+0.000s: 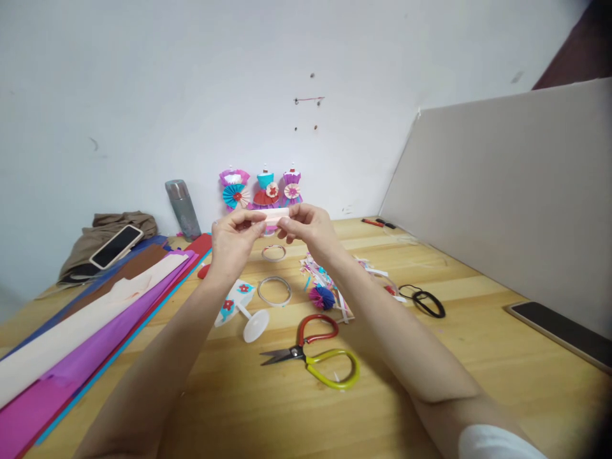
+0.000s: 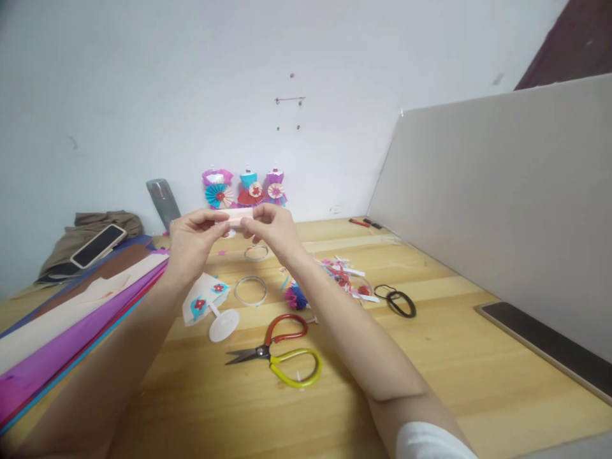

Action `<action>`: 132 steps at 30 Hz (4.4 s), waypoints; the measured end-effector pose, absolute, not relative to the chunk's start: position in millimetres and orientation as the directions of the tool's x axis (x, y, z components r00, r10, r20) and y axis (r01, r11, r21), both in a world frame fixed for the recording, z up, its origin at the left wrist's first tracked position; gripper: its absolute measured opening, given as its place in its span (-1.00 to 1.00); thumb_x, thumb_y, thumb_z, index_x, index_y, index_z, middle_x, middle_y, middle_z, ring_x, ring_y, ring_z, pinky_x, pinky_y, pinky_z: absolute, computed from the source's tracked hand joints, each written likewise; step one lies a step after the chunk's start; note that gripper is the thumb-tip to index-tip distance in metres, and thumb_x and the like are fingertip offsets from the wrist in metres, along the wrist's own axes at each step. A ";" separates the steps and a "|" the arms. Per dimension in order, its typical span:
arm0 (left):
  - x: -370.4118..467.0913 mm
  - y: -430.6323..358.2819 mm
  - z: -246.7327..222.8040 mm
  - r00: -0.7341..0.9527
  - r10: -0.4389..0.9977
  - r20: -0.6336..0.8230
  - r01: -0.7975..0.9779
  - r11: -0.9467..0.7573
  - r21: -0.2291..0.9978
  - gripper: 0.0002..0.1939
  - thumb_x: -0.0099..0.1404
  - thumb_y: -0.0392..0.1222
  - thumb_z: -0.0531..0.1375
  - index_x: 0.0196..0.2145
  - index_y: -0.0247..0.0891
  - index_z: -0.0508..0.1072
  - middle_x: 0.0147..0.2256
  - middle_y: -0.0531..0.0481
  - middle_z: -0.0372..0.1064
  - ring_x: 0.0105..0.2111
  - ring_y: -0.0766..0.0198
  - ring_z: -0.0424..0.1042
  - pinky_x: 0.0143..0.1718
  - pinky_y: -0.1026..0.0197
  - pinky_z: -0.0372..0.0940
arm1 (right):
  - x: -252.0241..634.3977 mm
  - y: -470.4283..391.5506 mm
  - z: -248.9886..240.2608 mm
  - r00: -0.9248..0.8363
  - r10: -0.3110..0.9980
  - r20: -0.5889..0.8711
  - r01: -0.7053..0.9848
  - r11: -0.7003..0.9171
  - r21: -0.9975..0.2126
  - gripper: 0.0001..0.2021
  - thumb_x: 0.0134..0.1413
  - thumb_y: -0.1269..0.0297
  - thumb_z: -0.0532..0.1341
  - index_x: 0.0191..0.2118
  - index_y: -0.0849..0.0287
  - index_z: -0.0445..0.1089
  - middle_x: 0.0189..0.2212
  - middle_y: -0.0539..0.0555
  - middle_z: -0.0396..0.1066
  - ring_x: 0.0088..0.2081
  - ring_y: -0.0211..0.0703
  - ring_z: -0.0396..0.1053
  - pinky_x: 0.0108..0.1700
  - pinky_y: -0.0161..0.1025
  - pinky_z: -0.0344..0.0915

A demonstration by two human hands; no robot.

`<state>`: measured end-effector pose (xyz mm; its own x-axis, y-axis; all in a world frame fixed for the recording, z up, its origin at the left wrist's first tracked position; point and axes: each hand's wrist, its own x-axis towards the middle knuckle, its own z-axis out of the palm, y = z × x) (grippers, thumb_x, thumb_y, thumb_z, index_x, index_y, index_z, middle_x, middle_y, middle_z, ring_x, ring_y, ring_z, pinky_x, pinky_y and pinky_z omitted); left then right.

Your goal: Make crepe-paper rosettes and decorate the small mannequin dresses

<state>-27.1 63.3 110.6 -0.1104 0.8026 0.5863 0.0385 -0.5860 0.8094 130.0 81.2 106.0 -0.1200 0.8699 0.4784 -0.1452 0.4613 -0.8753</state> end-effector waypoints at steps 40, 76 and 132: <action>-40.9 76.6 106.5 -0.001 0.585 0.811 0.285 -0.778 0.561 -0.88 0.12 -0.27 0.33 -0.32 -0.20 0.63 -0.36 0.00 0.50 -0.35 0.28 0.45 -0.34 0.23 0.35 | 131.1 86.7 98.9 -0.034 0.674 0.738 -0.094 0.733 -0.674 -0.87 -0.14 0.38 0.36 -0.36 0.20 0.52 -0.48 -0.02 0.48 -0.47 -0.29 0.41 -0.36 -0.26 0.41; -43.7 71.3 106.0 0.175 0.303 0.937 0.636 -0.761 0.127 -0.91 0.33 -0.22 0.19 -0.29 -0.14 0.51 -0.34 -0.01 0.45 -0.29 0.18 0.44 -0.20 0.15 0.31 | 127.0 84.7 93.1 -0.073 0.322 0.944 0.507 0.827 -0.243 -0.91 0.18 0.41 0.18 -0.32 0.14 0.43 -0.38 0.07 0.45 -0.32 -0.16 0.41 -0.23 -0.21 0.35; -35.4 65.2 104.1 0.073 0.379 0.922 0.663 -0.710 0.239 -0.90 0.26 -0.38 0.21 -0.35 -0.23 0.48 -0.37 0.03 0.45 -0.34 0.26 0.43 -0.27 0.21 0.33 | 127.4 77.5 88.9 -0.008 0.449 0.894 0.482 0.785 -0.390 -0.89 0.17 0.34 0.24 -0.21 0.07 0.52 -0.29 0.07 0.56 -0.32 -0.17 0.48 -0.27 -0.22 0.43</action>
